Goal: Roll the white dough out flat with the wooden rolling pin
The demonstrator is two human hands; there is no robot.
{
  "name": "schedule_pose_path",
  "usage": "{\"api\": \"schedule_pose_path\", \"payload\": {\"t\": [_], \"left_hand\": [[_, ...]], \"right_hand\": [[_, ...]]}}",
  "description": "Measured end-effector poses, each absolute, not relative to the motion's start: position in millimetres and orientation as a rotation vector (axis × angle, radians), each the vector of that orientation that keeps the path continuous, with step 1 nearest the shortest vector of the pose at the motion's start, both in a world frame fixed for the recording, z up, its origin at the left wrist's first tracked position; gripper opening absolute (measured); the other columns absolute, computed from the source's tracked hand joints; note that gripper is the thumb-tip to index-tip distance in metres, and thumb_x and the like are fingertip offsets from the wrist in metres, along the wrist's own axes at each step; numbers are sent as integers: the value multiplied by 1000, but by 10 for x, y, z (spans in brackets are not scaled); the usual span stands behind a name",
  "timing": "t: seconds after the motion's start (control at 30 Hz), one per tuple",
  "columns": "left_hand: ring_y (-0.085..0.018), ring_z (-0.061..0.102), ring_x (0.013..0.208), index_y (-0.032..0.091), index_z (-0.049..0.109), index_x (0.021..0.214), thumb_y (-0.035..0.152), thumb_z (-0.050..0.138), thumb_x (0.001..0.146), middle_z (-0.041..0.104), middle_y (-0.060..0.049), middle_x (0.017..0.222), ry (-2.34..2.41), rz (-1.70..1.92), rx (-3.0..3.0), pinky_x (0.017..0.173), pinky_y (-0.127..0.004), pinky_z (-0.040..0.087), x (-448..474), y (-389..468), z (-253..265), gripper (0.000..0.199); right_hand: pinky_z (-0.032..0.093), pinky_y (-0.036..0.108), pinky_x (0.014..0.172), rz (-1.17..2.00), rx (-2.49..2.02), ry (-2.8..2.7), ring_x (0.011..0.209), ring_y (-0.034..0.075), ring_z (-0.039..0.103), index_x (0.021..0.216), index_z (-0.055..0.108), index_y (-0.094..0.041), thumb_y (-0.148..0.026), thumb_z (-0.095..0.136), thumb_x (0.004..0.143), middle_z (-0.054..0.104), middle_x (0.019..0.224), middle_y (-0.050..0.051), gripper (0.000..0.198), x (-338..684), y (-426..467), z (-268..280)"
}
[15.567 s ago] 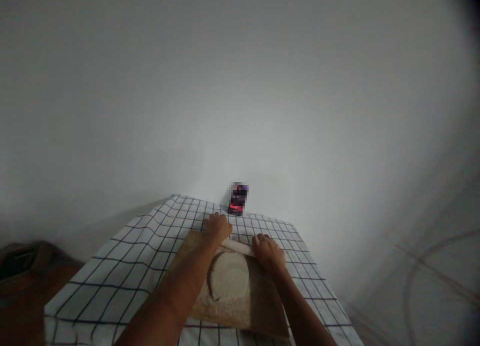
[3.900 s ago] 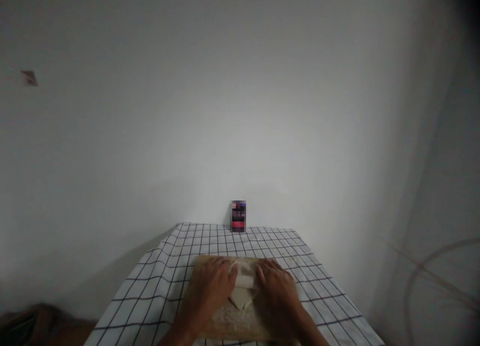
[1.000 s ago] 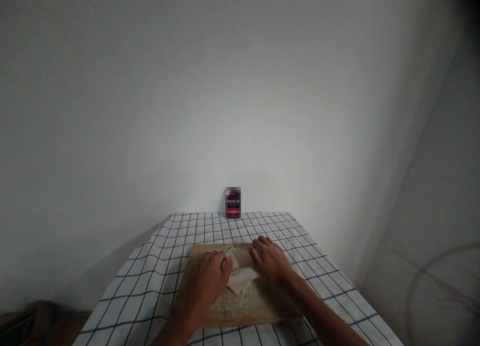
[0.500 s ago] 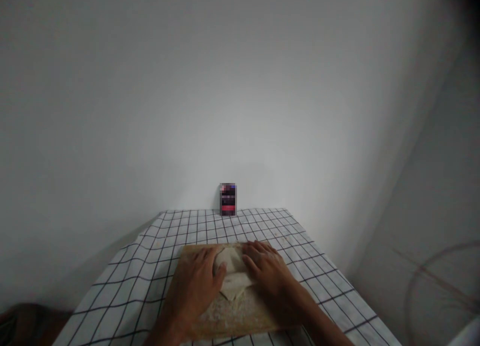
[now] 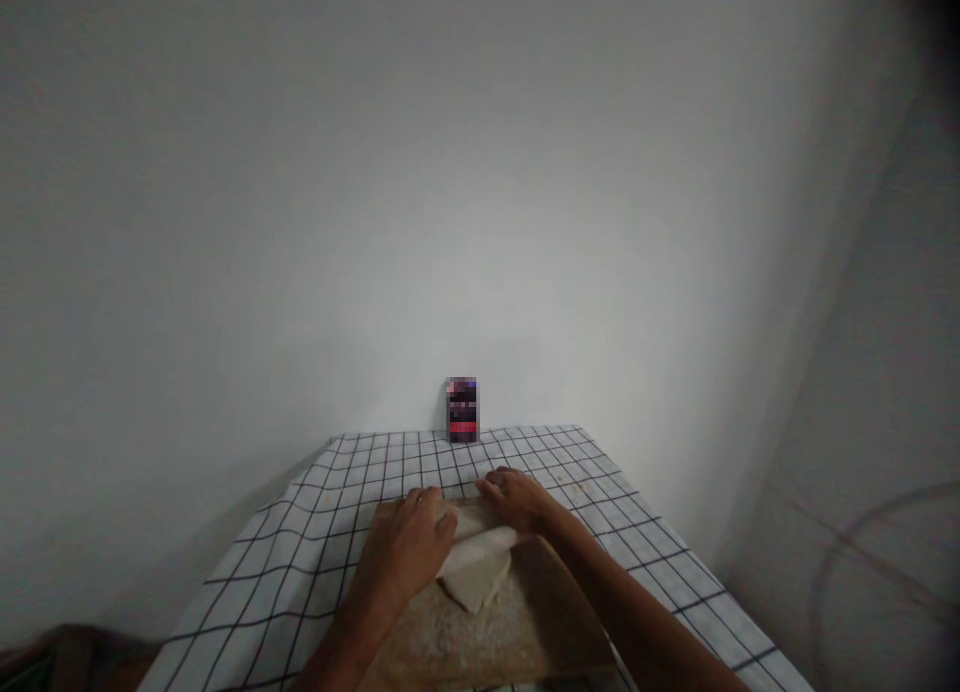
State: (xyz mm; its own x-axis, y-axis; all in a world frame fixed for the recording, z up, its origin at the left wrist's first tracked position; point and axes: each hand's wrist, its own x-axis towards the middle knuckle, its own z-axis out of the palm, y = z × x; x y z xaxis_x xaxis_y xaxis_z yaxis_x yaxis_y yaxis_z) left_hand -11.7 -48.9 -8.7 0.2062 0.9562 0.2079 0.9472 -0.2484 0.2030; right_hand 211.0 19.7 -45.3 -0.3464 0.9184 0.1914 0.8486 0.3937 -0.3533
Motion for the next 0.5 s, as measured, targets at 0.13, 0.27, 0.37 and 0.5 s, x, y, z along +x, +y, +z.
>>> {"api": "schedule_pose_path", "payload": {"t": [0.13, 0.27, 0.37, 0.5], "left_hand": [[-31, 72, 132, 19, 70, 136, 38, 46, 108, 77, -14, 140, 1967, 386, 2393, 110, -45, 56, -91, -447, 23, 41], [-32, 74, 128, 19, 71, 133, 36, 46, 109, 79, -14, 135, 1967, 354, 2419, 110, -46, 57, -91, -420, 30, 39], [-32, 74, 128, 19, 71, 134, 37, 46, 109, 78, -14, 136, 1947, 362, 2436, 111, -49, 57, -96, -435, -14, 40], [-31, 74, 127, 22, 72, 132, 38, 46, 109, 78, -12, 137, 1899, 369, 2520, 113, -51, 56, -117, -472, -83, 38]], "right_hand": [[54, 34, 92, 327, -1587, -2301, 105, 24, 74, 103, 79, -18, -48, 31, 117, 81, 112, 13, 58, 2048, 365, -467], [55, 35, 94, 317, -1605, -2258, 108, 25, 75, 108, 79, -19, -52, 30, 117, 81, 117, 14, 60, 2040, 345, -508], [55, 37, 98, 289, -1561, -2270, 111, 25, 74, 111, 78, -20, -47, 28, 117, 80, 115, 13, 58, 2075, 215, -538], [55, 41, 102, 271, -1581, -2238, 117, 28, 73, 110, 78, -21, -45, 26, 117, 80, 117, 14, 58, 2111, 18, -543]]}}
